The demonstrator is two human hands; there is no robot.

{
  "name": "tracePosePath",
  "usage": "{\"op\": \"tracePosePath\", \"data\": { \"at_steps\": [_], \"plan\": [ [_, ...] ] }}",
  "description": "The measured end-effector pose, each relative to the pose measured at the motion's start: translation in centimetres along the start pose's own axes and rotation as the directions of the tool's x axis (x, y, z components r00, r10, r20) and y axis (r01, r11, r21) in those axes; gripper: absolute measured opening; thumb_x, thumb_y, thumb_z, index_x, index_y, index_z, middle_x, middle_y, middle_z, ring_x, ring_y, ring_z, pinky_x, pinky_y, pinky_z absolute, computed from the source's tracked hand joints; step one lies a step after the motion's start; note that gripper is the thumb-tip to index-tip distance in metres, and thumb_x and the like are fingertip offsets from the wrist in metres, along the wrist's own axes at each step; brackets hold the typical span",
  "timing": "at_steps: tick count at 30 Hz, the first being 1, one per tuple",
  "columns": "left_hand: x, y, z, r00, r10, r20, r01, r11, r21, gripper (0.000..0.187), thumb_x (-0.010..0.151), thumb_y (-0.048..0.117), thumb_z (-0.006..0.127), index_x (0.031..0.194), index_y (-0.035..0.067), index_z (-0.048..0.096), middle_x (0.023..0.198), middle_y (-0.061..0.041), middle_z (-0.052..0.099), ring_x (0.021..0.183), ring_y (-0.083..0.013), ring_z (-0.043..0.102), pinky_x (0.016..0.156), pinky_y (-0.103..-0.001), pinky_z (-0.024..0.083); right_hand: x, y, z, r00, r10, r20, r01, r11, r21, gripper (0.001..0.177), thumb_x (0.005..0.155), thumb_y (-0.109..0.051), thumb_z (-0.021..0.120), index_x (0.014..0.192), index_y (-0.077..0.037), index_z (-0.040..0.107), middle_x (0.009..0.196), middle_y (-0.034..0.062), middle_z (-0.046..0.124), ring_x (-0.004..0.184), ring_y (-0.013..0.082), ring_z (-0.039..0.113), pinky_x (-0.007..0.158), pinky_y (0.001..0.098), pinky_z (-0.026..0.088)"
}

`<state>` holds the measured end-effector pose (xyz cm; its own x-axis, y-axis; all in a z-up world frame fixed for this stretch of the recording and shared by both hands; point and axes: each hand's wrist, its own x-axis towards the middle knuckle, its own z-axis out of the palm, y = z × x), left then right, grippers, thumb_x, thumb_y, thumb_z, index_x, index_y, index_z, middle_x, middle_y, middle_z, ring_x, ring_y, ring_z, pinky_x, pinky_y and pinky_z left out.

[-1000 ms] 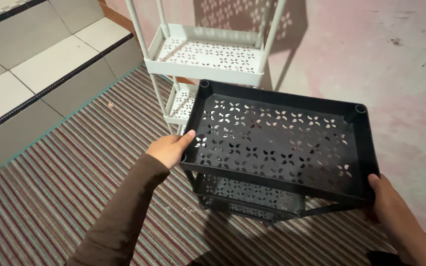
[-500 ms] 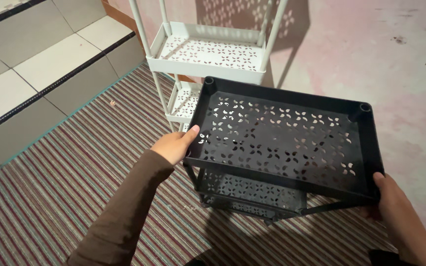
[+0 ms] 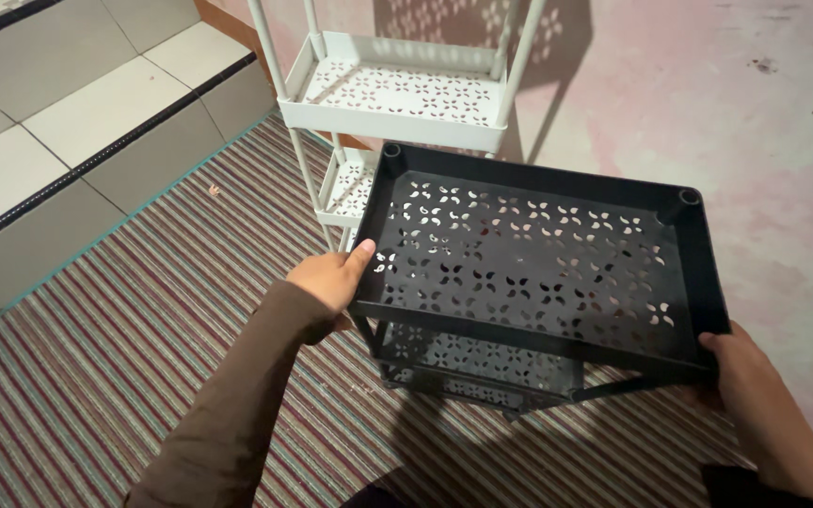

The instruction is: The person assembles a black three-tier plastic shelf by inserting vertical poles into the corner holes of perforated trays and stacking the trays to form a complete unit. The person handles the trays and poles by hand and places the finished shelf next to a white shelf.

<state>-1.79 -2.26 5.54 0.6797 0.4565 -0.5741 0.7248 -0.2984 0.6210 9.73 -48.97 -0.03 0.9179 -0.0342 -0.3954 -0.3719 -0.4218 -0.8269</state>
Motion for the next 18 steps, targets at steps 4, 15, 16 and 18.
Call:
{"op": "tracePosePath", "data": {
  "at_steps": [4, 15, 16, 18],
  "plan": [
    [0.3, -0.4, 0.6, 0.986, 0.123, 0.115, -0.09, 0.962, -0.256, 0.065, 0.1, 0.055, 0.048, 0.106, -0.006, 0.069, 0.088, -0.019, 0.071, 0.068, -0.0273, 0.066, 0.062, -0.038, 0.057, 1.1, 1.0, 0.0, 0.997, 0.075, -0.019, -0.075, 0.997, 0.002, 0.031, 0.101, -0.023, 0.038, 0.122, -0.006, 0.053, 0.078, 0.0146, 0.059, 0.058, 0.0243, 0.055, 0.053, 0.0386, 0.045],
    [2.9, -3.5, 1.8, 0.951, 0.309, -0.011, -0.297, 0.906, -0.301, 0.058, 0.094, 0.048, 0.053, 0.11, -0.003, 0.074, 0.096, -0.014, 0.079, 0.091, -0.0242, 0.07, 0.09, -0.034, 0.049, 1.1, 2.1, 0.6, 0.993, -0.104, -0.058, 0.103, 0.995, -0.02, 0.039, 0.096, -0.023, 0.043, 0.126, -0.004, 0.062, 0.09, 0.0086, 0.059, 0.076, 0.0199, 0.051, 0.065, 0.0368, 0.041],
    [3.1, -3.4, 1.7, 0.955, 0.296, -0.006, -0.291, 0.936, -0.199, 0.061, 0.094, 0.052, 0.053, 0.113, -0.003, 0.073, 0.098, -0.016, 0.078, 0.092, -0.0257, 0.069, 0.09, -0.036, 0.05, 0.5, 1.8, 1.0, 0.992, -0.102, -0.071, 0.098, 0.994, -0.054, 0.04, 0.097, -0.023, 0.043, 0.126, -0.003, 0.062, 0.092, 0.01, 0.06, 0.078, 0.0212, 0.052, 0.068, 0.0378, 0.042],
    [3.3, -3.1, 1.1, 0.965, 0.263, -0.006, -0.263, 0.965, 0.004, 0.069, 0.094, 0.059, 0.052, 0.119, -0.003, 0.07, 0.1, -0.021, 0.076, 0.092, -0.0287, 0.068, 0.089, -0.041, 0.052, -0.4, 0.3, 0.8, 0.999, -0.03, -0.034, 0.027, 0.996, -0.085, 0.042, 0.098, -0.028, 0.045, 0.127, -0.004, 0.062, 0.097, 0.0115, 0.062, 0.083, 0.0224, 0.053, 0.074, 0.0384, 0.042]
  ]
}}
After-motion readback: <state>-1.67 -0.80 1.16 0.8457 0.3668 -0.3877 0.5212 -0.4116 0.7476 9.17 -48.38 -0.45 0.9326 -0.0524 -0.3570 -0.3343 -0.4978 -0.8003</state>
